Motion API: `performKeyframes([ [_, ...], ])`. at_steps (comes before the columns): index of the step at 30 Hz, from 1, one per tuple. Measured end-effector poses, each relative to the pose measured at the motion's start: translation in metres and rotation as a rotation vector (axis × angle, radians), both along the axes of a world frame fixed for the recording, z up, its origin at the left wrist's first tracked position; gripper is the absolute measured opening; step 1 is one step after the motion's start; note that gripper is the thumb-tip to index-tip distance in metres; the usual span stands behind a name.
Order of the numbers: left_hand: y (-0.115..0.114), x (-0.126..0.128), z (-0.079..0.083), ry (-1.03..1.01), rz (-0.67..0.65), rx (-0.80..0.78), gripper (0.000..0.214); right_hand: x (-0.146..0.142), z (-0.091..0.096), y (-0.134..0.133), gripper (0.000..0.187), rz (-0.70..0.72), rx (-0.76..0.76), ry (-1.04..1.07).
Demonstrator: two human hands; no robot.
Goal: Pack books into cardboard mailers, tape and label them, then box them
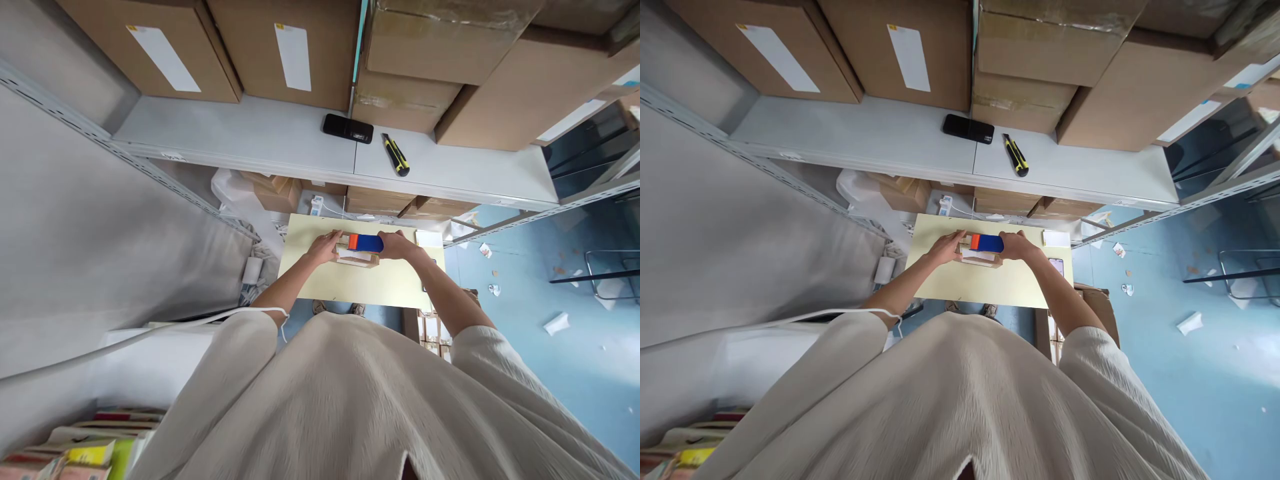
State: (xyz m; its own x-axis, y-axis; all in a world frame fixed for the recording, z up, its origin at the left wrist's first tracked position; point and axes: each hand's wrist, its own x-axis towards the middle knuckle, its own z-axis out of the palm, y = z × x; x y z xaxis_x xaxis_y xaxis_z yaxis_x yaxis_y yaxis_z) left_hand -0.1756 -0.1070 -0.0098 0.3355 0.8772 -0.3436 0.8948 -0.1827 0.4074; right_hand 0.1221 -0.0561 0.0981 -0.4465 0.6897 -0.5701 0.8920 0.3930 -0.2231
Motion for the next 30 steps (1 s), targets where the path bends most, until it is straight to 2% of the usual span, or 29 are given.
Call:
performKeyframes([
  [5, -0.001, 0.000, -0.005, -0.002, 0.011, -0.010, 0.115, 0.017, 0.005, 0.000, 0.037, -0.002, -0.020, -0.037],
  [15, 0.001, 0.001, -0.002, -0.016, 0.017, -0.036, 0.113, 0.107, -0.004, -0.005, 0.038, -0.019, -0.011, -0.038],
  [21, 0.002, 0.005, 0.002, 0.026, 0.024, -0.067, 0.113, 0.128, -0.009, -0.006, 0.046, -0.021, -0.027, -0.005],
  [25, 0.002, 0.006, 0.004, 0.034, 0.022, -0.068, 0.112, 0.147, -0.010, -0.004, 0.042, -0.011, -0.011, 0.004],
  [30, 0.002, 0.007, 0.007, 0.030, 0.018, -0.066, 0.109, 0.190, -0.011, -0.004, 0.040, -0.107, -0.028, -0.050],
])
